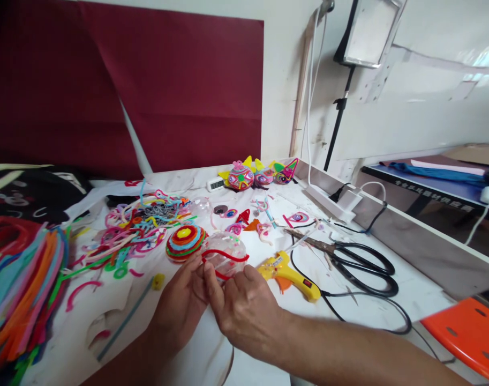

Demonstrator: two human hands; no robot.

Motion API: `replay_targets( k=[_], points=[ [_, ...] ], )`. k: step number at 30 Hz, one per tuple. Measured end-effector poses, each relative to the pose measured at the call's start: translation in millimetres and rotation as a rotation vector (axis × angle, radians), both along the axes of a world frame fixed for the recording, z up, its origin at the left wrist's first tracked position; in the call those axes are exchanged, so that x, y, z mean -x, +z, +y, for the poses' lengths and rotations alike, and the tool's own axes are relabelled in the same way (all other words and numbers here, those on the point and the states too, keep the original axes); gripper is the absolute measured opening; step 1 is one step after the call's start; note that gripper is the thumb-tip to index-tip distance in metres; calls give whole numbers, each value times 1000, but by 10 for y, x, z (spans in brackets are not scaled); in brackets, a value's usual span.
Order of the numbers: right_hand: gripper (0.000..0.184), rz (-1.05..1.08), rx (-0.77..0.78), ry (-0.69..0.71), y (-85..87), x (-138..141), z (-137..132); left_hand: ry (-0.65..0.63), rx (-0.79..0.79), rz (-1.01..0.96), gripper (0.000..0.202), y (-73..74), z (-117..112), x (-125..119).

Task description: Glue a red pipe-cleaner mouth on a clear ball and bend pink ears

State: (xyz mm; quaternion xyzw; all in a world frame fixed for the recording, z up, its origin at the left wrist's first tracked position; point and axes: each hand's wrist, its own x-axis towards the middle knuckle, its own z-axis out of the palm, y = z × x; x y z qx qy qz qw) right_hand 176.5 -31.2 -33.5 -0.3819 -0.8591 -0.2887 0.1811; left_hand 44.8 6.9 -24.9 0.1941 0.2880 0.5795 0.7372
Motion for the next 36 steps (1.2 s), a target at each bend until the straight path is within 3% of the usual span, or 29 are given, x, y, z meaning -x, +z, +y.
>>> replay_targets(
  k=[11, 16, 23, 36],
  points=[
    [47, 42, 0, 15, -12, 1, 32, 29, 5, 68, 18, 10, 1, -4],
    [36, 276, -87, 161, 102, -71, 78, 25, -35, 74, 18, 7, 27, 8],
    [16, 472, -47, 47, 262, -184, 190, -24, -80, 91, 18, 12, -4, -19],
    [21, 547, 55, 76, 223, -178, 219, -96, -197, 223, 10, -33, -52, -33]
  ],
)
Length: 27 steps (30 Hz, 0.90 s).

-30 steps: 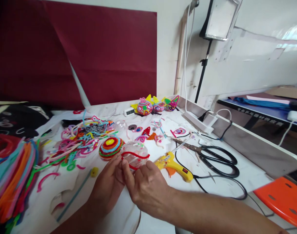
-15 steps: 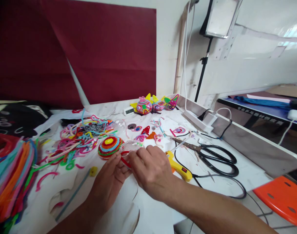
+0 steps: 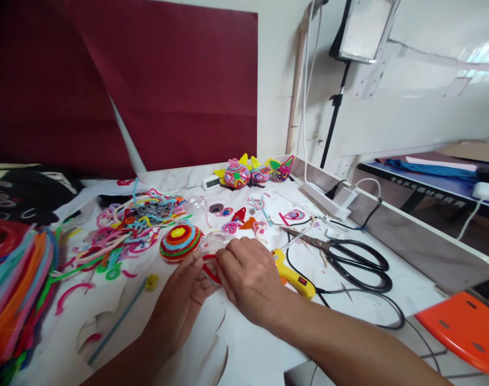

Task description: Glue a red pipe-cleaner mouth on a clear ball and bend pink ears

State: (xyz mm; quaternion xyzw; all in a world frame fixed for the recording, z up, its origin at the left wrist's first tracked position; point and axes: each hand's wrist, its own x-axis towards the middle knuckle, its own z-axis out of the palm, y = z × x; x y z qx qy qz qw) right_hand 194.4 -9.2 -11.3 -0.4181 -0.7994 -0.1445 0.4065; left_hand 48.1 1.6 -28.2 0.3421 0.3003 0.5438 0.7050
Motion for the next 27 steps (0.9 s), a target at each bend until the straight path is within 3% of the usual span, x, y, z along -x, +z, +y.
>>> replay_targets(
  k=[14, 20, 27],
  points=[
    [22, 20, 25, -23, -3, 2, 9, -35, -29, 67, 10, -23, -2, 2],
    [25, -92, -50, 17, 17, -13, 3, -6, -26, 63, 14, -17, 9, 0],
    [27, -166, -69, 44, 33, -27, -1, -69, -81, 138, 13, -5, 7, 18]
  ],
)
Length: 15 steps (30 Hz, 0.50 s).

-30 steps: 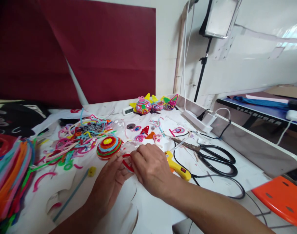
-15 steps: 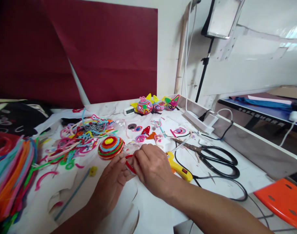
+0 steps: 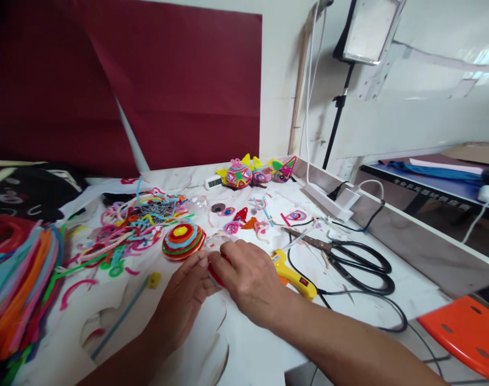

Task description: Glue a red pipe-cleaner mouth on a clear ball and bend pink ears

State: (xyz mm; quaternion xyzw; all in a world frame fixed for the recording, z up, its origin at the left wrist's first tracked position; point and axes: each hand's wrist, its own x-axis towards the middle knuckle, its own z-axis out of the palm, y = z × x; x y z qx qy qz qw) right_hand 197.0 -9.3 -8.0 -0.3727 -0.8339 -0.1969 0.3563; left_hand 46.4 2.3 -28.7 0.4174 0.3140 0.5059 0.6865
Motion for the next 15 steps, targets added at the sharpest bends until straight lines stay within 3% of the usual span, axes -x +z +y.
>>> replay_targets(
  k=[15],
  points=[
    [34, 5, 56, 11, -13, 0, 3, -34, 1, 35, 17, -19, 11, 3]
  ],
)
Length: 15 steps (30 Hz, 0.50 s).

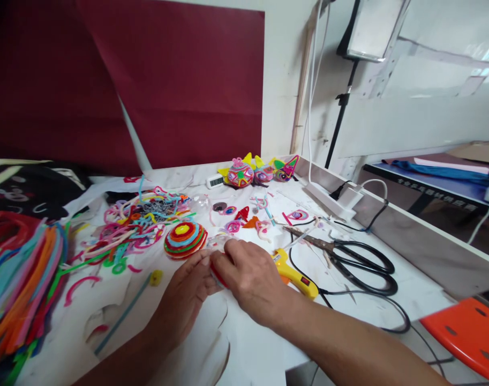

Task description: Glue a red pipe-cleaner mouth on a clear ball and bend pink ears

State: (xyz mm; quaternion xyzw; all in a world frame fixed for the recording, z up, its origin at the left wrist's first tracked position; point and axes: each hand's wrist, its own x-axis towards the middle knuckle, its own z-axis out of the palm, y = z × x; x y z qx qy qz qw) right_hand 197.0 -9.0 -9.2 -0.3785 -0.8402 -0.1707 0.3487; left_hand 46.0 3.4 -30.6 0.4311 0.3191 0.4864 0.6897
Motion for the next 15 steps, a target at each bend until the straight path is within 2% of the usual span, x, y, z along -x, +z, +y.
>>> replay_targets(
  k=[15],
  points=[
    [36, -7, -3, -13, 1, 13, -12, 16, 31, 9, 17, -4, -24, 1]
  ],
)
